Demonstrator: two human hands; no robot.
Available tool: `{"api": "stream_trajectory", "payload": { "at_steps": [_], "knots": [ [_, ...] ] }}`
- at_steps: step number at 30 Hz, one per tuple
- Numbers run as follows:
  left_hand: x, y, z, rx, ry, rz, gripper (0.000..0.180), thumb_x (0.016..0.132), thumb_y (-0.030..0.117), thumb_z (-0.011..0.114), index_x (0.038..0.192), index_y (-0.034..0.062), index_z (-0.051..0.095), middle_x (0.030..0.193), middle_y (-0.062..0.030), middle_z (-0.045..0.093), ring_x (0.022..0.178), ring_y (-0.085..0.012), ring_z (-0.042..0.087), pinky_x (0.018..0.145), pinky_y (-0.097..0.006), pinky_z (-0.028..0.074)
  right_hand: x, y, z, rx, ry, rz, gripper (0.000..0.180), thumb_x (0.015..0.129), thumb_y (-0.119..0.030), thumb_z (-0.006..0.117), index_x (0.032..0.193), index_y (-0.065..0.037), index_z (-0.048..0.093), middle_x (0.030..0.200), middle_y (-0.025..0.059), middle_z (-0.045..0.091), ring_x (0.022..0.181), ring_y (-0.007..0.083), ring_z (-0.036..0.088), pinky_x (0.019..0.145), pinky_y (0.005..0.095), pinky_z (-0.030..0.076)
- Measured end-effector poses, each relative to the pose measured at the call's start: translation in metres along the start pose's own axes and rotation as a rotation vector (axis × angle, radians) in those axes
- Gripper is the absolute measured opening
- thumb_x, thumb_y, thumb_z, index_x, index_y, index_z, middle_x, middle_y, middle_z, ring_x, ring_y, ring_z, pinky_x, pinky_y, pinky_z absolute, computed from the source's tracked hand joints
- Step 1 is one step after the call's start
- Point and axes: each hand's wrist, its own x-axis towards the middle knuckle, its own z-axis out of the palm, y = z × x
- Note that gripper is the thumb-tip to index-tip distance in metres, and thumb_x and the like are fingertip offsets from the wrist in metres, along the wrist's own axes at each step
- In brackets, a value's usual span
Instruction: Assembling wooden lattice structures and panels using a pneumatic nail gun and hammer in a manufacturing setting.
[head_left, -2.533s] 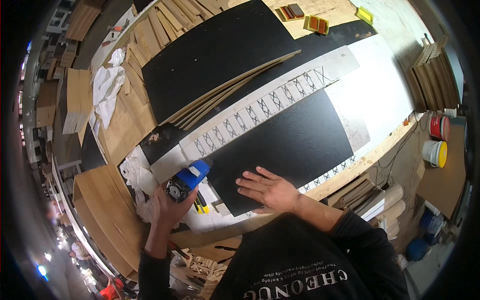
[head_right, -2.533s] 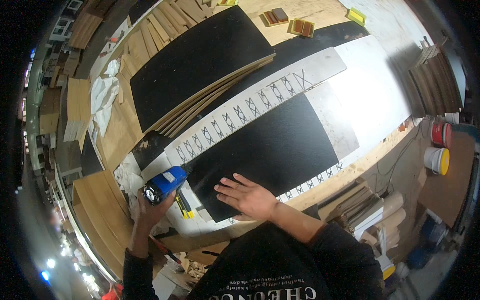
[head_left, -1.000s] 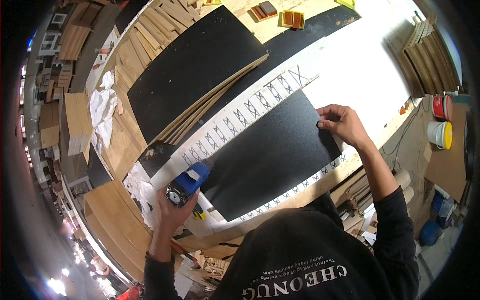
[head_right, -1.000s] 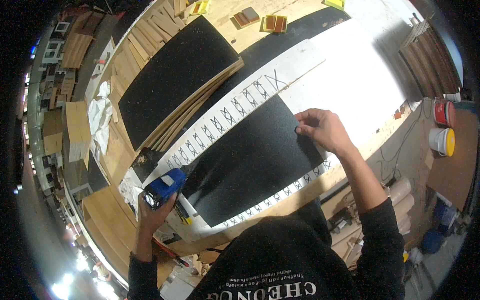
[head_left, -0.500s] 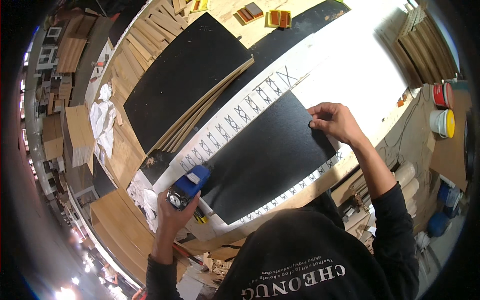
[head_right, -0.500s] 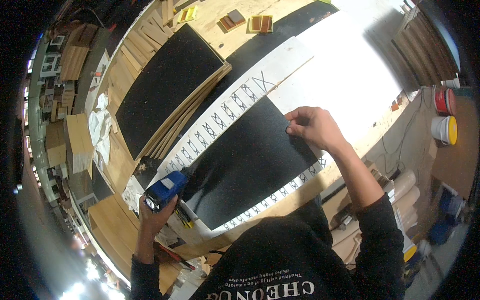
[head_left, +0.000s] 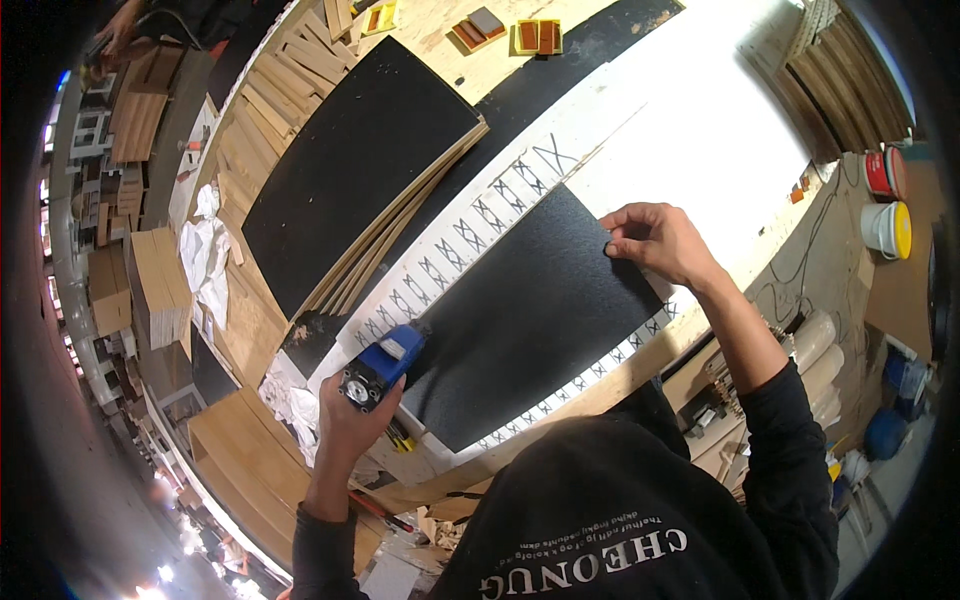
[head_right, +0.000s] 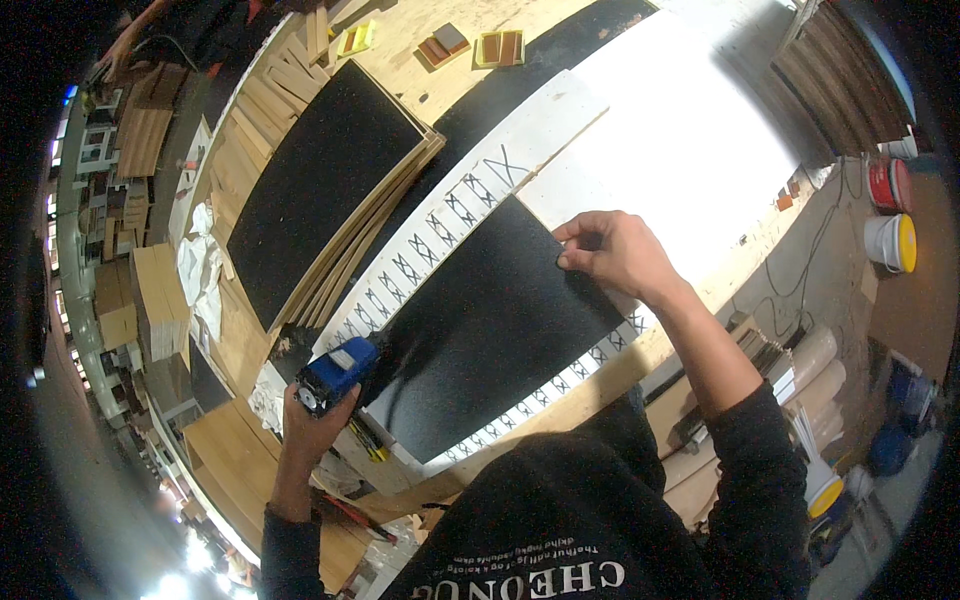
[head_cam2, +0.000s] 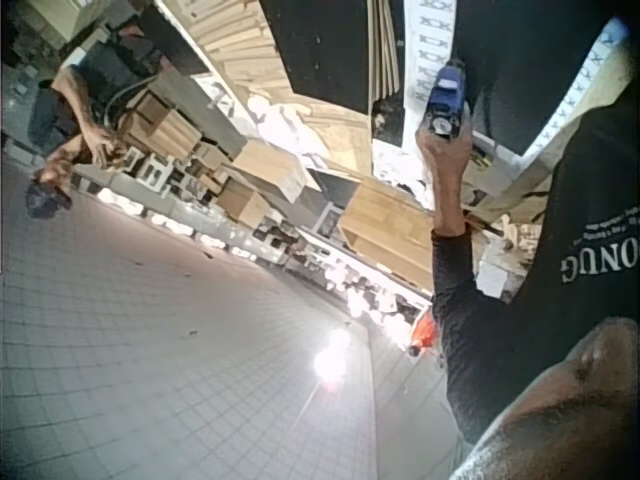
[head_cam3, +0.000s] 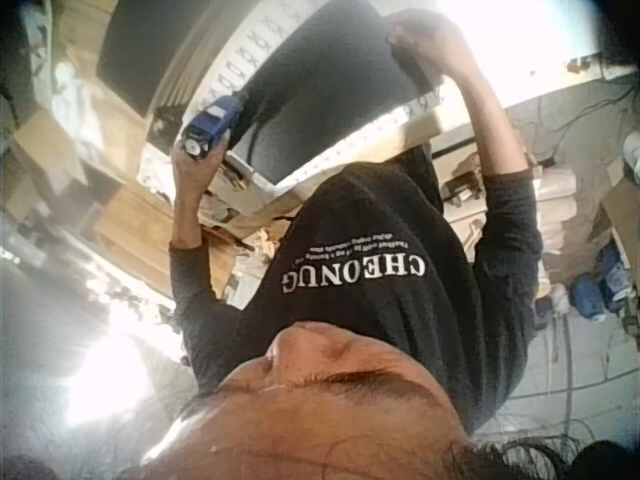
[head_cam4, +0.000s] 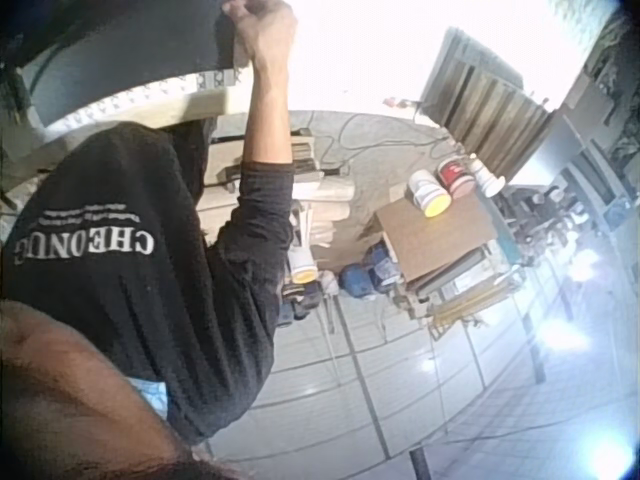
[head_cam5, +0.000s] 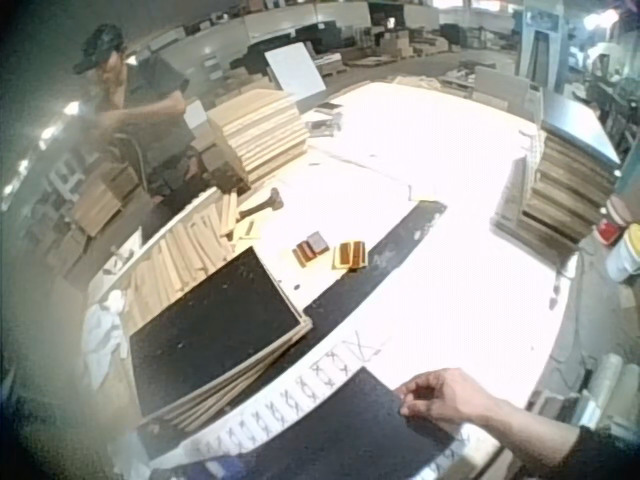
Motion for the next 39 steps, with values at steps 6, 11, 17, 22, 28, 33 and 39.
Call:
{"api": "stream_trajectory", "payload": {
  "at_steps": [6, 11, 17, 22, 28, 33, 39],
  "knots": [
    [0.006, 0.009, -0.002, 0.093, -0.073, -0.022, 0.02, 0.071, 0.015, 0.072, 0.081, 0.0008, 0.064, 0.071, -0.0122, 0.066, 0.063, -0.0236, 0.064, 0.061, -0.031, 0.049, 0.002, 0.002, -0.001, 0.054, -0.014, 0.034, 0.022, 0.074, -0.01, 0.069, 0.096, -0.005, 0.067, 0.075, 0.0022, 0.066, 0.073, 0.0112, 0.061, 0.071, 0.0264, 0.047],
    [0.017, 0.026, -0.002, 0.063, -0.146, -0.064, 0.025, 0.073, 0.017, 0.071, 0.09, 0.0, 0.062, 0.08, -0.0103, 0.065, 0.071, -0.02, 0.063, 0.067, -0.03, 0.049, 0.0, -0.001, -0.006, -0.017, -0.016, 0.027, 0.023, 0.073, -0.011, 0.07, 0.096, -0.006, 0.068, 0.076, 0.0025, 0.066, 0.072, 0.0114, 0.062, 0.07, 0.0263, 0.047],
    [0.023, 0.036, 0.0, 0.224, -0.208, -0.042, 0.03, 0.074, 0.015, 0.071, 0.097, -0.0006, 0.061, 0.087, -0.0106, 0.065, 0.08, -0.0187, 0.062, 0.075, -0.031, 0.048, 0.002, -0.003, -0.006, -0.01, -0.025, 0.027, 0.024, 0.074, -0.013, 0.069, 0.097, -0.006, 0.067, 0.077, 0.003, 0.067, 0.074, 0.0123, 0.063, 0.07, 0.0263, 0.048],
    [0.028, 0.034, 0.004, 0.221, -0.217, -0.011, 0.029, 0.074, 0.016, 0.07, 0.097, -0.0002, 0.062, 0.088, -0.011, 0.065, 0.08, -0.0191, 0.062, 0.075, -0.031, 0.048, 0.003, -0.001, -0.009, -0.013, -0.036, 0.035, 0.023, 0.074, -0.011, 0.068, 0.097, -0.005, 0.067, 0.077, 0.0025, 0.067, 0.074, 0.0119, 0.063, 0.071, 0.0263, 0.048],
    [0.028, 0.05, 0.003, 0.288, -0.215, -0.009, 0.031, 0.074, 0.017, 0.07, 0.099, 0.0003, 0.061, 0.087, -0.0111, 0.065, 0.08, -0.0197, 0.062, 0.074, -0.031, 0.048, 0.003, 0.002, -0.007, -0.015, -0.005, -0.002, 0.024, 0.072, -0.01, 0.071, 0.095, -0.006, 0.068, 0.069, -0.0001, 0.063, 0.066, 0.0098, 0.059, 0.065, 0.025, 0.047],
    [0.04, 0.069, 0.01, 0.358, -0.223, -0.023, 0.032, 0.073, 0.017, 0.069, 0.099, 0.0, 0.06, 0.087, -0.0121, 0.064, 0.08, -0.0222, 0.062, 0.074, -0.032, 0.048, 0.004, 0.005, -0.009, -0.048, -0.024, -0.009, 0.025, 0.072, -0.013, 0.07, 0.096, -0.007, 0.068, 0.074, 0.0026, 0.065, 0.07, 0.0123, 0.061, 0.068, 0.0259, 0.048],
    [0.044, 0.064, 0.015, 0.341, -0.236, -0.053, 0.033, 0.073, 0.018, 0.07, 0.097, -0.0011, 0.061, 0.087, -0.0129, 0.064, 0.079, -0.022, 0.062, 0.073, -0.032, 0.048, 0.005, 0.005, -0.01, -0.063, -0.025, -0.022, 0.027, 0.072, -0.018, 0.071, 0.097, -0.007, 0.068, 0.076, 0.0061, 0.067, 0.073, 0.0153, 0.064, 0.069, 0.0277, 0.049]
  ]
}}
